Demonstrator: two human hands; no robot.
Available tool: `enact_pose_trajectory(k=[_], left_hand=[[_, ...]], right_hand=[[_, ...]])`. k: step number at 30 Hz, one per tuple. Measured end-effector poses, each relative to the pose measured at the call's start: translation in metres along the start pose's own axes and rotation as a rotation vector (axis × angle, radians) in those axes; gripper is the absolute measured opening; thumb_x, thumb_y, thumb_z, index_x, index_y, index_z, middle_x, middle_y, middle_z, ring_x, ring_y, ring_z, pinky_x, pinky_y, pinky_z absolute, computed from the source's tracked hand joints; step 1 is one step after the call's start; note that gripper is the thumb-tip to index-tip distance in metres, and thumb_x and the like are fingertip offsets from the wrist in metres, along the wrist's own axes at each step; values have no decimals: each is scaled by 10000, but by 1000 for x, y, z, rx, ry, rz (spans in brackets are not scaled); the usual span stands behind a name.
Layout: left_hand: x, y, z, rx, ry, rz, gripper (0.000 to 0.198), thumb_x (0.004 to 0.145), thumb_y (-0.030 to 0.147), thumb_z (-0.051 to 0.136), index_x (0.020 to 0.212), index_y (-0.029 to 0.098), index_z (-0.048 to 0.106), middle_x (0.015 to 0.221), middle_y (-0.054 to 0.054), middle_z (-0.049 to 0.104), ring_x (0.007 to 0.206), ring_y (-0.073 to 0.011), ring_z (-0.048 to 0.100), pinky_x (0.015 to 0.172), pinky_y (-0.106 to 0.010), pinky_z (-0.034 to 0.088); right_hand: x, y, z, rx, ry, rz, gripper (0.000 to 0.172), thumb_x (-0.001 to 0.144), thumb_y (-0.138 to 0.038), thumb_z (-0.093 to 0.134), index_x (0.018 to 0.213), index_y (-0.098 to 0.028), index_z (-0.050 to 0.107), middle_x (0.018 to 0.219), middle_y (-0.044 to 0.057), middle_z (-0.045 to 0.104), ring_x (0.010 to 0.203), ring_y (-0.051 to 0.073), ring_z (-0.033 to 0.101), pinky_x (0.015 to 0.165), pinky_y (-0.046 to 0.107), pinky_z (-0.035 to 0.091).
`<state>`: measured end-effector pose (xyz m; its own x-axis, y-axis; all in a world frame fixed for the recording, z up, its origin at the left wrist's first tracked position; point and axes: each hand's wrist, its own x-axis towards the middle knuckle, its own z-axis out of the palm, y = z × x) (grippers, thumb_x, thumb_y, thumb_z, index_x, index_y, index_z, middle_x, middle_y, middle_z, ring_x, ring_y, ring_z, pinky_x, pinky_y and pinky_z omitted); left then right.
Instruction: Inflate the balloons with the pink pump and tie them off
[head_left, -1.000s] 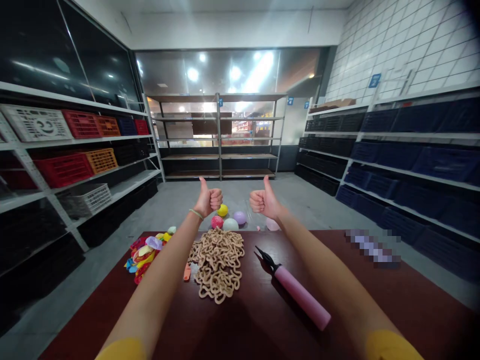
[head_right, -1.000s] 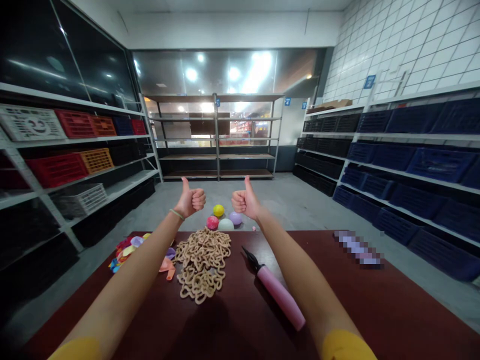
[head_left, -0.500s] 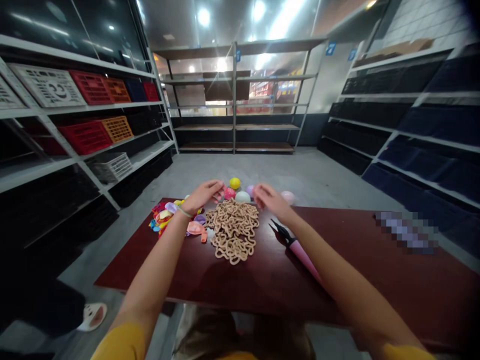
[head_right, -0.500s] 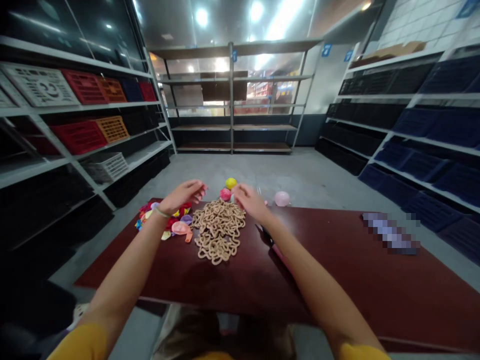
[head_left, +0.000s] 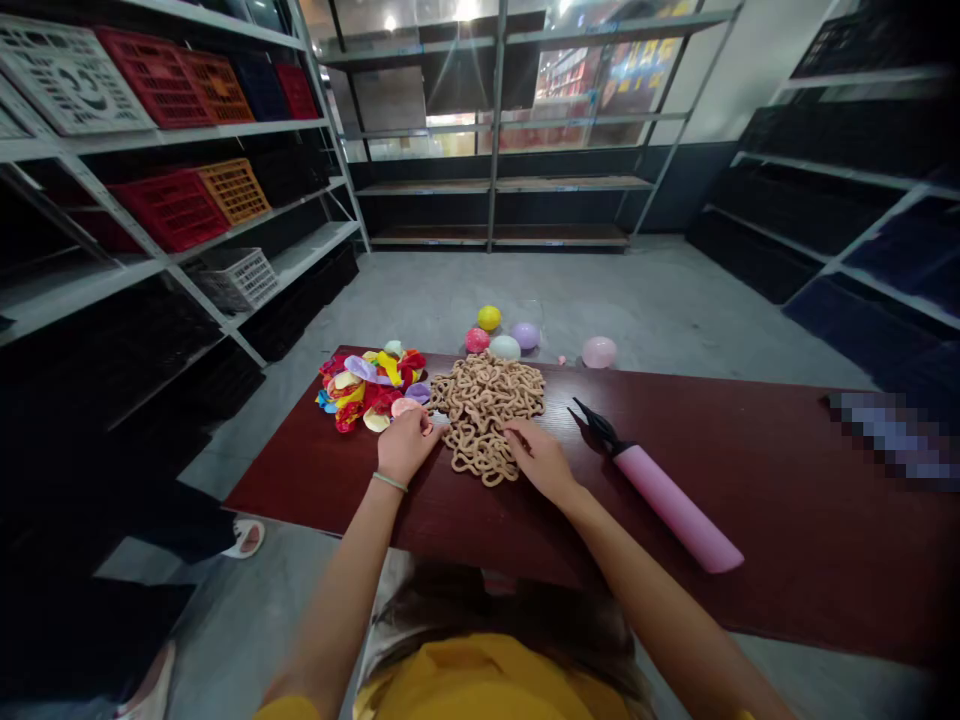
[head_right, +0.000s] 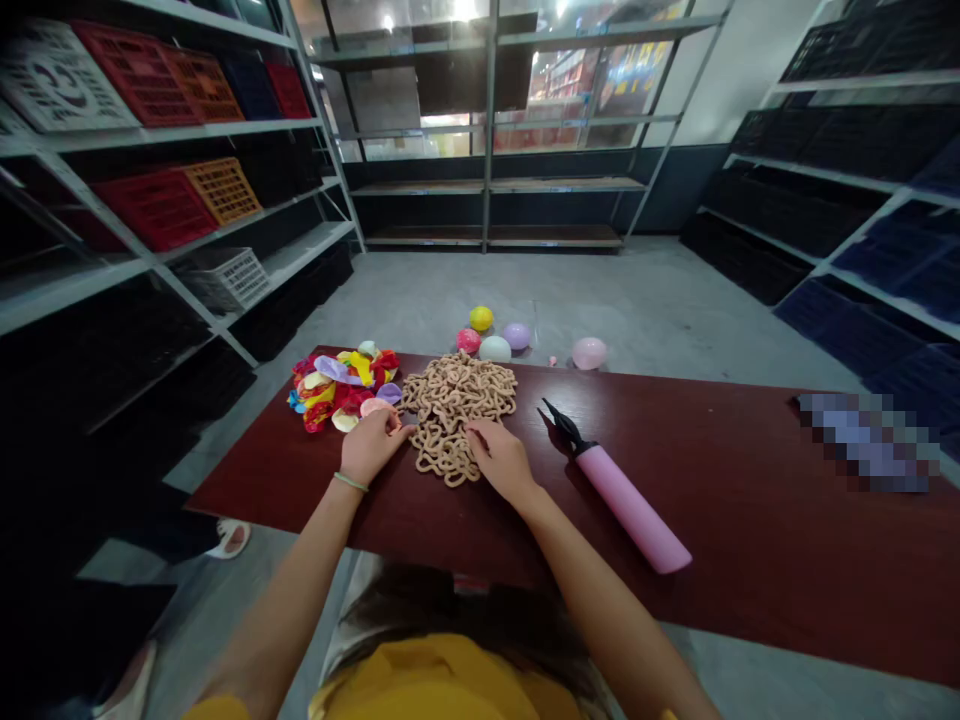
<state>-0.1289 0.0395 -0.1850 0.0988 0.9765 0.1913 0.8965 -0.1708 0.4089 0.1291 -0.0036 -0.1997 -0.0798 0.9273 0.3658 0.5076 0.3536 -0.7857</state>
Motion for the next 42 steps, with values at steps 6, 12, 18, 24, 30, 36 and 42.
enact_pose_trajectory(k=[6,12,18,24,30,36,42], left_hand=[[-2,-17,-1,-66,-100,160,193,878,371,628,934,186,625,1030,-107,695,977,-264,639,856,-355,459],[-1,-24,-4,-220,-69,95,139,887,295,577,863,193,668,1014,-108,721,959,-278,653,863,-385,467],[2,17,-35,-870,-98,-154,253,846,440,639,855,187,645,770,-14,657,667,-159,597,618,-259,457],[-7,87,-70,-1449,-470,-180,277,779,389,766,869,169,623,675,18,605,555,-92,559,530,-193,446],[-12,108,-68,-1523,-556,-220,258,761,309,788,930,154,669,680,17,624,542,-70,568,525,-162,455],[-20,106,-59,-1365,-936,-150,386,783,337,768,1108,138,704,894,-101,740,737,-169,689,709,-275,544],[-23,126,-41,-1394,-972,-18,488,823,548,695,1066,125,725,1011,-149,736,927,-240,701,865,-370,532]], right_hand=[[0,3,3,-73,-29,-38,256,970,-330,477,1030,-225,703,1053,71,742,981,222,674,909,372,502],[0,3,1,-62,-10,-34,253,972,-330,477,1033,-221,696,1059,74,735,988,228,663,921,386,494],[4,-10,-8,48,-13,-17,300,993,-371,437,1125,-215,657,1086,77,704,974,209,653,872,359,516],[20,-42,-27,260,-226,-69,713,787,-393,768,1426,-267,479,1473,83,494,1324,247,478,1100,402,391],[15,-49,-60,519,-345,136,311,893,-394,640,1139,-207,677,1015,38,701,889,186,648,818,342,523],[22,-50,-101,558,-277,192,249,794,-280,701,1018,-219,609,802,-25,649,617,108,551,541,234,464],[43,-72,-119,512,-450,178,232,757,-251,706,973,-184,658,758,-19,638,604,93,522,503,201,432]])
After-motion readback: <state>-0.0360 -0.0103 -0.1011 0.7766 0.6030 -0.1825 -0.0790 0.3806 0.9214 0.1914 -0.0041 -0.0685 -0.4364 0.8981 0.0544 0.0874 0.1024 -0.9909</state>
